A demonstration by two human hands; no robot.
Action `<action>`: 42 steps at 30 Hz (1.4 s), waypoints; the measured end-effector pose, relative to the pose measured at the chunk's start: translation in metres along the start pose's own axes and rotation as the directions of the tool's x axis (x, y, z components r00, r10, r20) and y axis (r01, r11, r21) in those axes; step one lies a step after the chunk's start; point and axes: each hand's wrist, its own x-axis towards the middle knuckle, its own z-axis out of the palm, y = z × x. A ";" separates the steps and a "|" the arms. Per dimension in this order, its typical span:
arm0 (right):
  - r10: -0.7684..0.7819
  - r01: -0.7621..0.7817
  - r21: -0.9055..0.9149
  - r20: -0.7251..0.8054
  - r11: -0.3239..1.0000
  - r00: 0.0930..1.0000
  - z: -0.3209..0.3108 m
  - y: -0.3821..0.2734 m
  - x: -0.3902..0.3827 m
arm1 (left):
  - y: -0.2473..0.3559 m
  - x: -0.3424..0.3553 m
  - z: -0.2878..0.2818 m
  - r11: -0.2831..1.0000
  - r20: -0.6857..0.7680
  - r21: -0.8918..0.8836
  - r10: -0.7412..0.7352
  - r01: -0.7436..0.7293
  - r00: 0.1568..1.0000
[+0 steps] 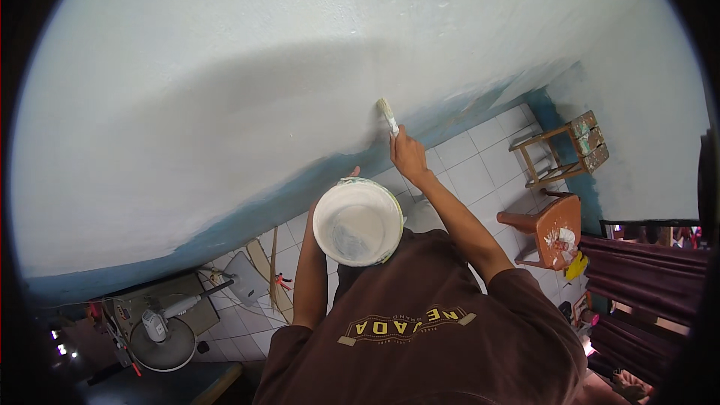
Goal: The person paints a wall with a brush, repeatedly dipping the brush into a white paint bucket and applying paint to the wall surface.
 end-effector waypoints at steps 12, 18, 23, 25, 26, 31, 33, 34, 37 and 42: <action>0.194 -0.168 -0.136 0.212 0.976 0.958 0.005 0.032 -0.025 | 0.000 -0.008 0.016 0.989 -0.130 0.103 0.121 -0.108 0.984; 0.067 -0.066 0.034 -0.025 0.997 0.997 -0.071 -0.039 -0.006 | -0.008 0.003 -0.016 0.978 -0.104 -0.003 0.206 -0.208 0.973; -0.196 0.224 0.040 -0.353 0.974 0.915 -0.058 -0.047 0.014 | -0.007 0.021 -0.061 0.999 0.010 -0.004 0.043 -0.043 0.999; -0.089 0.085 -0.029 -0.132 0.996 0.987 -0.021 -0.022 0.010 | -0.004 0.024 -0.064 1.000 0.038 0.013 0.017 -0.018 0.999; -0.085 0.081 -0.034 -0.133 0.996 0.988 -0.005 -0.008 0.004 | 0.000 0.024 -0.061 1.000 0.058 0.024 -0.018 0.016 0.998; 0.261 -0.207 -0.221 0.255 0.953 0.931 0.047 0.055 -0.036 | 0.001 0.019 -0.045 0.998 0.087 0.025 -0.067 0.065 0.994; 0.273 -0.202 -0.253 0.293 0.946 0.916 0.071 0.109 -0.055 | -0.002 0.020 -0.030 1.000 0.046 -0.006 -0.003 0.003 0.999; 0.267 -0.173 -0.268 0.368 0.948 0.891 0.088 0.121 -0.061 | -0.003 0.016 -0.031 0.999 0.000 -0.036 0.036 -0.036 0.999; 0.307 -0.245 -0.214 0.338 0.946 0.890 0.084 0.109 -0.061 | 0.004 -0.001 -0.018 0.998 -0.094 -0.008 0.064 -0.065 0.993; 0.365 -0.470 0.235 0.379 0.851 0.851 0.035 0.111 -0.053 | 0.014 -0.014 0.011 0.995 -0.019 -0.065 -0.076 0.075 0.997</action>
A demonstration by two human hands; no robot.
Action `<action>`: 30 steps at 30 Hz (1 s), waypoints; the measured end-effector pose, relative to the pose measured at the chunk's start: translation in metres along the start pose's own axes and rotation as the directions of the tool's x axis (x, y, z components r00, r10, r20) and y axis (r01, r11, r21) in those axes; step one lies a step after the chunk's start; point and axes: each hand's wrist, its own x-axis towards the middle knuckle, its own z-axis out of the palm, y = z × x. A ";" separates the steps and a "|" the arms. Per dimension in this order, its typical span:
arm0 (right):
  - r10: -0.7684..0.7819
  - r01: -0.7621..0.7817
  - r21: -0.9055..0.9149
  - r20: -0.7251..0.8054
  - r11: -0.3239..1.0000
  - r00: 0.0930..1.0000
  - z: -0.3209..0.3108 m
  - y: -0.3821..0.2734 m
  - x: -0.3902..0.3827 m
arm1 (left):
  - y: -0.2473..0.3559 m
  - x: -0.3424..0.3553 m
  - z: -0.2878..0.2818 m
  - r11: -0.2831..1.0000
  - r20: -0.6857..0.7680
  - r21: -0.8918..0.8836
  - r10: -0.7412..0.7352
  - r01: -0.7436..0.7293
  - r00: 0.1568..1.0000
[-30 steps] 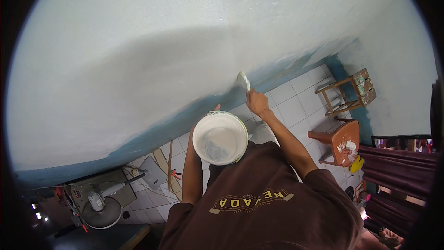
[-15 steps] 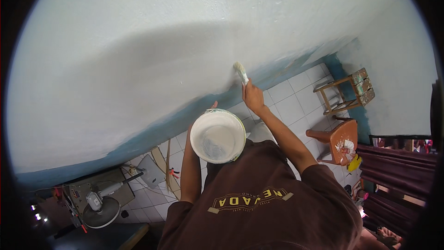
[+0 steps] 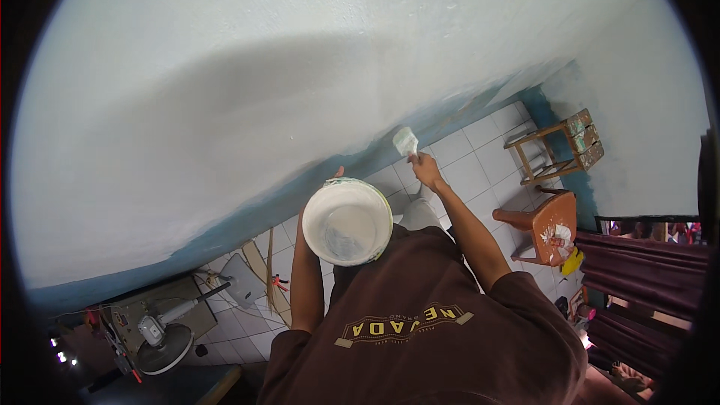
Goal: The person paints a wall with a brush, repeatedly dipping the brush into a white paint bucket and applying paint to the wall surface.
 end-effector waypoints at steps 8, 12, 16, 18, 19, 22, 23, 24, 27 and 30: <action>0.049 -0.135 0.470 0.189 0.873 0.981 -0.082 -0.148 -0.008 | 0.006 0.025 -0.023 0.995 0.132 -0.059 -0.070 0.078 0.989; -0.120 0.023 0.596 0.125 0.803 0.985 -0.124 -0.208 -0.059 | -0.004 0.011 0.001 0.990 0.019 -0.046 0.133 -0.132 0.991; -0.233 0.216 0.695 -0.072 0.686 0.970 -0.114 -0.215 -0.062 | -0.003 0.005 0.011 0.995 0.092 -0.009 0.097 -0.097 0.991; -0.231 0.215 0.658 -0.064 0.721 0.971 -0.090 -0.189 -0.037 | -0.001 0.004 0.006 0.991 0.089 0.038 0.121 -0.124 0.989; -0.236 0.220 0.613 -0.056 0.759 0.970 -0.072 -0.173 -0.021 | -0.001 0.022 -0.023 0.992 0.069 0.039 0.117 -0.120 0.991; -0.138 0.026 0.679 0.111 0.734 0.984 -0.031 -0.096 0.016 | 0.002 0.034 -0.034 0.994 0.044 0.075 0.077 -0.080 0.996; -0.149 0.023 0.680 0.127 0.732 0.981 -0.020 -0.086 0.021 | 0.001 0.029 -0.038 0.993 0.028 0.081 0.080 -0.082 0.996; -0.129 0.019 0.677 0.112 0.736 0.985 -0.013 -0.077 0.021 | 0.000 0.028 -0.037 0.993 0.020 0.094 0.071 -0.073 0.997; -0.035 -0.062 0.626 0.140 0.777 0.990 -0.009 -0.055 0.021 | -0.006 0.024 -0.035 0.983 -0.014 0.012 0.183 -0.183 0.983; 0.180 -0.236 0.433 0.166 0.870 0.970 -0.007 -0.013 0.030 | -0.004 0.028 -0.030 0.997 0.151 -0.060 0.057 -0.049 0.987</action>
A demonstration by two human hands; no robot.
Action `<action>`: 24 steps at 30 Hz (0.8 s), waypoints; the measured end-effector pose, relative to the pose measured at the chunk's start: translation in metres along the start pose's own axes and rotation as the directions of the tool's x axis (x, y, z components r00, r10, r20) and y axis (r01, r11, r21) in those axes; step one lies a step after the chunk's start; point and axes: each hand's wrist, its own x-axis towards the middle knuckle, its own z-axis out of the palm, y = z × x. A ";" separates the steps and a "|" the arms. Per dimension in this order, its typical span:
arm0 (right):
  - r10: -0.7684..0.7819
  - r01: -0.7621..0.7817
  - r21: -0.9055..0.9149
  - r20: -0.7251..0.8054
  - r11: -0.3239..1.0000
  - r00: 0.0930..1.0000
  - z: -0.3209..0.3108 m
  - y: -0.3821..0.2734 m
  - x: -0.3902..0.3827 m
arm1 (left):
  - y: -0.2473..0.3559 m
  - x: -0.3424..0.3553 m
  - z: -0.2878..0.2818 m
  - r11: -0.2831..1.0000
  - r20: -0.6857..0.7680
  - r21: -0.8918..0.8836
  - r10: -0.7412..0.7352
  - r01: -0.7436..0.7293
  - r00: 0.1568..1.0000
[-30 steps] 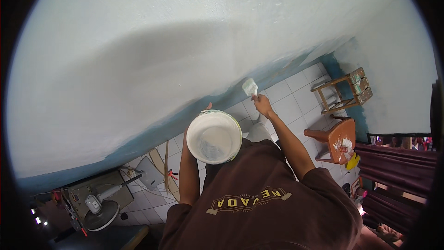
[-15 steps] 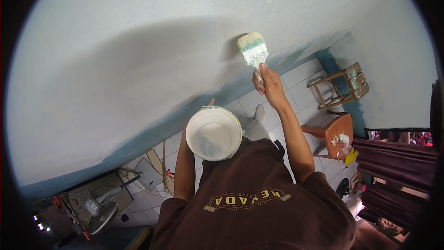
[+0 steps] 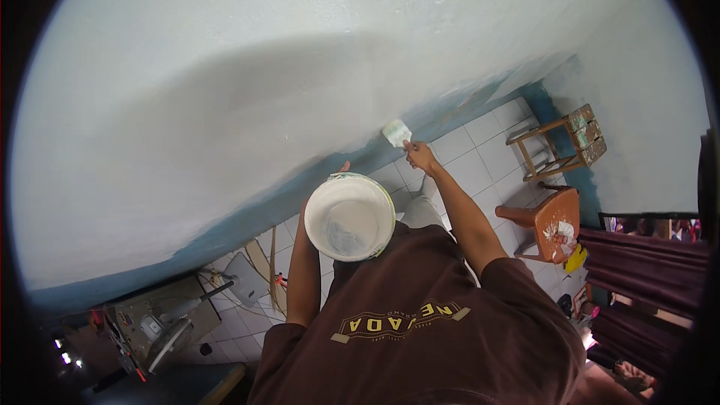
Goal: The person paints a wall with a brush, repeatedly dipping the brush into a white paint bucket and applying paint to the wall surface.
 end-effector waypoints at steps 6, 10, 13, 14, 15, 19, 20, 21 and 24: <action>-0.052 0.054 -0.041 0.059 0.998 0.997 0.018 -0.046 -0.014 | 0.004 -0.010 -0.017 0.993 -0.053 0.030 0.115 -0.113 0.992; -0.274 0.277 -0.095 0.044 0.956 0.961 -0.011 -0.141 -0.077 | 0.005 -0.019 0.053 0.990 -0.070 0.020 -0.139 0.141 0.988; -0.378 0.379 -0.104 0.030 0.919 0.925 -0.012 -0.198 -0.121 | 0.001 -0.024 0.052 0.997 -0.133 0.070 -0.031 0.041 0.991; -0.374 0.376 -0.106 0.033 0.921 0.927 -0.008 -0.203 -0.129 | -0.001 -0.023 0.046 0.993 -0.129 0.119 0.020 -0.005 0.991; -0.423 0.424 -0.024 0.017 0.905 0.906 -0.002 -0.209 -0.134 | -0.003 -0.021 0.036 0.994 -0.131 0.113 0.026 -0.012 0.991; -0.464 0.467 0.093 -0.053 0.880 0.884 0.023 -0.183 -0.110 | -0.007 -0.013 0.011 0.981 -0.222 0.152 0.155 -0.123 0.963; -0.464 0.469 0.091 -0.069 0.879 0.883 0.022 -0.157 -0.090 | -0.006 -0.010 0.020 0.983 -0.215 0.149 0.141 -0.111 0.966; -0.514 0.509 -0.067 -0.097 0.858 0.853 0.023 -0.125 -0.062 | -0.004 -0.012 0.027 0.983 -0.216 0.143 0.144 -0.114 0.966; -0.459 0.435 -0.197 -0.098 0.879 0.883 0.016 -0.055 -0.023 | 0.004 -0.017 0.057 0.989 -0.225 0.142 0.001 0.031 0.974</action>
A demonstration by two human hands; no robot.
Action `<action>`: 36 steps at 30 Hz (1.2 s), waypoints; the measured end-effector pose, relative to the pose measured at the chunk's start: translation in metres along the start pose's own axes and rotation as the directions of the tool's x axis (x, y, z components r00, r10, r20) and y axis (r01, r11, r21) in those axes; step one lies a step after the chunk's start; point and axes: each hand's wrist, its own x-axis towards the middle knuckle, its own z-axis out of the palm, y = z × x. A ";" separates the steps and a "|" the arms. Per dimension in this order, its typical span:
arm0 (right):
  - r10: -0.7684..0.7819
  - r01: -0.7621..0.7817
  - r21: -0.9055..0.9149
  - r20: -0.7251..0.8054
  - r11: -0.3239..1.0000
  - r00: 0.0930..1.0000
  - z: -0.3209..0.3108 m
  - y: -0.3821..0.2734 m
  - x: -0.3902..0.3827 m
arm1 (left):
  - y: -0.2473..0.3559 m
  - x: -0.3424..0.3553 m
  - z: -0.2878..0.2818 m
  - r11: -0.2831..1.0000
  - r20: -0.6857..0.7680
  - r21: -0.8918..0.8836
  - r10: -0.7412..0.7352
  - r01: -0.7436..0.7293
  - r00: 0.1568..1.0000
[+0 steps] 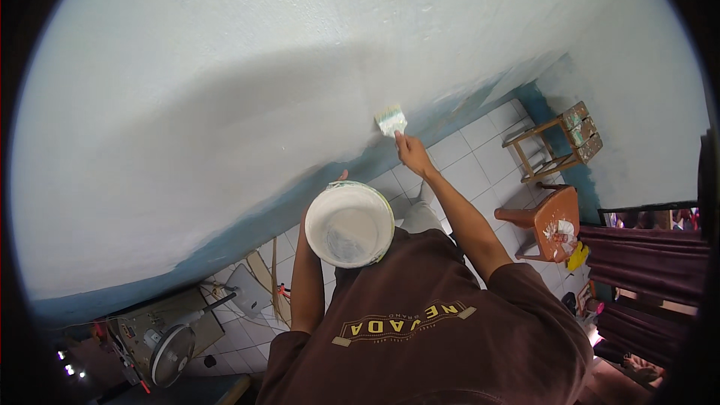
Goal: The person paints a wall with a brush, repeatedly dipping the brush into a white paint bucket and applying paint to the wall surface.
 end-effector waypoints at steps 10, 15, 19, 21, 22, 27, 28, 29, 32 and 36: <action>0.258 -0.264 0.000 0.204 0.965 0.944 -0.014 -0.041 0.000 | -0.004 0.013 -0.040 0.995 0.104 -0.081 -0.055 0.063 0.993; 0.126 -0.135 0.045 0.158 0.990 0.979 -0.052 -0.160 -0.024 | -0.004 0.019 -0.039 0.993 0.168 -0.098 -0.045 0.062 0.985; -0.064 0.050 0.315 0.035 0.948 0.997 -0.058 -0.197 -0.032 | -0.014 0.000 -0.017 0.990 0.011 -0.121 0.078 -0.076 0.997; -0.040 0.034 0.278 0.017 0.960 0.999 -0.047 -0.180 -0.020 | -0.009 -0.004 -0.012 0.980 -0.034 -0.101 0.166 -0.169 0.986; -0.017 0.015 0.239 0.003 0.971 1.000 -0.040 -0.163 -0.013 | -0.004 -0.005 -0.009 0.993 -0.037 -0.004 0.120 -0.120 0.992; -0.072 0.073 0.042 -0.035 0.996 0.997 -0.001 -0.010 0.006 | 0.004 0.007 -0.014 0.991 0.077 -0.046 -0.122 0.126 0.990; 0.003 -0.004 0.041 0.028 0.999 1.000 0.000 0.008 0.004 | 0.005 0.008 -0.017 0.988 0.095 -0.051 -0.144 0.149 0.985; 0.004 -0.005 0.043 0.027 0.999 1.000 0.000 0.015 0.001 | 0.007 0.010 -0.021 0.982 0.112 -0.054 -0.173 0.180 0.979; 0.255 -0.257 -0.004 0.131 0.966 0.958 -0.008 0.027 -0.006 | 0.005 0.009 -0.025 0.991 0.144 -0.056 -0.113 0.122 0.983; 0.491 -0.464 -0.162 0.226 0.871 0.842 -0.018 0.019 0.000 | 0.004 0.011 -0.030 0.976 0.178 -0.119 -0.161 0.183 0.971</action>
